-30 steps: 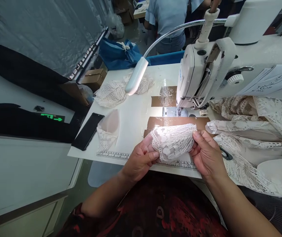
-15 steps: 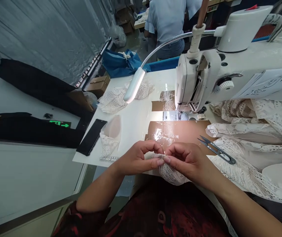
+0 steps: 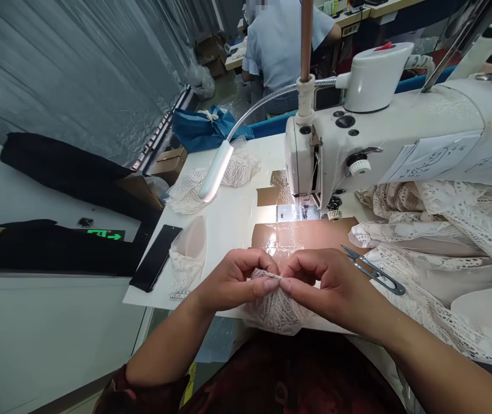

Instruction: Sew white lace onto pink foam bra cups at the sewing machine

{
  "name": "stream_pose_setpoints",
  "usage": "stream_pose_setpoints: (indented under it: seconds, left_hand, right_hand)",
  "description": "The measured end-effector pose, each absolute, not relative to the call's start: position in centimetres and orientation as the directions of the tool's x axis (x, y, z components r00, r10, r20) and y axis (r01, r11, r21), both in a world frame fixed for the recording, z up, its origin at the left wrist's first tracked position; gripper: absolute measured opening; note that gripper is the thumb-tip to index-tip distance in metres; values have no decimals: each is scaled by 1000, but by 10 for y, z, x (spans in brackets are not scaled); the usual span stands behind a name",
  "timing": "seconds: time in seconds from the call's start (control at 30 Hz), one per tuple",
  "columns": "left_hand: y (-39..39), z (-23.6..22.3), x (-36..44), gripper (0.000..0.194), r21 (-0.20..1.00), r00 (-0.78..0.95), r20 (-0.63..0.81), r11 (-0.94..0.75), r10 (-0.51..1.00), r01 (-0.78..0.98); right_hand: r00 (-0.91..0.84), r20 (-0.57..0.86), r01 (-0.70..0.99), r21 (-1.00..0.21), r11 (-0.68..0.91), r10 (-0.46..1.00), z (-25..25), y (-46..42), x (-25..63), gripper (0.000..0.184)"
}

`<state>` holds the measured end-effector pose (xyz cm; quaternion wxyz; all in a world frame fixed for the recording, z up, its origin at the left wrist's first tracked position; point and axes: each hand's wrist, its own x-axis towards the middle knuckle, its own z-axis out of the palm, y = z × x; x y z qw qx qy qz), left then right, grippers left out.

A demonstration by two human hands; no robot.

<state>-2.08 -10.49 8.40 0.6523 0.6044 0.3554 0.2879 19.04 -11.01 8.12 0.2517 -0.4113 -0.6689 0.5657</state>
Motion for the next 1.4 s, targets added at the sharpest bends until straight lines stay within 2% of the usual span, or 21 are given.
stream_pose_setpoints:
  seconds: [0.17, 0.27, 0.33, 0.4, 0.43, 0.47, 0.53, 0.57, 0.6, 0.7, 0.83, 0.9, 0.93, 1.0, 1.07, 1.1, 1.13, 1.23, 1.3, 1.4]
  left_hand:
    - [-99, 64, -8, 31, 938, 489, -276, 343, 827, -50]
    - [-93, 60, -17, 37, 900, 358, -363, 424, 860, -105]
    - [-85, 66, -32, 36, 952, 180, -288, 301, 940, -48]
    - [-74, 75, -45, 31, 982, -12, -62, 64, 998, 176]
    - [-67, 78, -47, 28, 937, -52, 80, -58, 995, 345]
    - [-60, 79, -45, 27, 836, -29, 223, -176, 974, 520]
    - [-46, 71, -29, 27, 491, 195, 379, -376, 904, 786]
    - [-40, 63, -16, 27, 277, 350, 383, -468, 855, 839]
    - [-37, 52, -2, 26, 86, 474, 291, -516, 831, 852]
    - [-41, 23, 41, 23, 23, 566, 174, -578, 806, 815]
    - [-65, 20, 60, 27, 35, 598, 71, -601, 798, 798]
    - [-70, 33, 53, 31, 82, 583, -6, -580, 813, 810]
    - [-69, 41, 47, 29, 143, 593, -47, -582, 804, 800]
    - [-60, 54, 34, 25, 344, 661, -108, -596, 742, 725]
    - [-49, 58, 22, 28, 545, 731, -77, -585, 678, 600]
    - [-44, 56, 19, 28, 592, 735, -31, -580, 678, 560]
    - [-41, 51, 16, 28, 599, 718, 21, -584, 695, 547]
    - [-36, 31, 14, 29, 499, 661, 150, -633, 736, 592]
    - [-34, 18, 15, 31, 465, 659, 178, -653, 730, 598]
    - [-25, 7, 15, 32, 493, 670, 184, -657, 719, 570]
  right_hand:
    - [-526, -254, 252, -958, -136, 812, 69, -95, 192, 29]
    - [-517, -230, 297, -952, -80, 824, 62, -86, 201, 24]
    - [-437, -202, 402, -916, -11, 876, 59, -81, 211, 22]
    - [-338, -193, 562, -826, 33, 921, 57, -76, 221, 22]
    - [-302, -189, 643, -764, 53, 934, 57, -74, 225, 22]
    - [-287, -186, 710, -700, 79, 940, 56, -71, 228, 23]
    - [-295, -167, 789, -598, 141, 941, 54, -66, 231, 27]
    - [-301, -143, 807, -565, 172, 943, 53, -63, 230, 29]
    - [-297, -110, 819, -540, 194, 948, 50, -61, 229, 30]
    - [-276, -27, 834, -503, 225, 961, 39, -56, 224, 33]
    - [-356, 39, 794, -513, 325, 934, 24, -56, 218, 36]
    - [-430, 58, 786, -467, 405, 901, 19, -58, 216, 34]
    - [-462, 54, 794, -419, 440, 886, 18, -59, 215, 33]
    - [-494, 41, 823, -300, 482, 868, 16, -62, 213, 29]
    - [-516, 35, 837, -191, 512, 856, 13, -66, 212, 27]
    - [-516, 46, 844, -145, 517, 855, 11, -67, 211, 27]
    - [-507, 70, 852, -104, 512, 859, 9, -68, 210, 29]
    - [-461, 156, 884, -8, 468, 873, 5, -70, 206, 39]
    - [-447, 147, 893, 21, 449, 882, 7, -68, 203, 44]
    - [-412, 84, 911, 33, 411, 907, 15, -63, 198, 45]
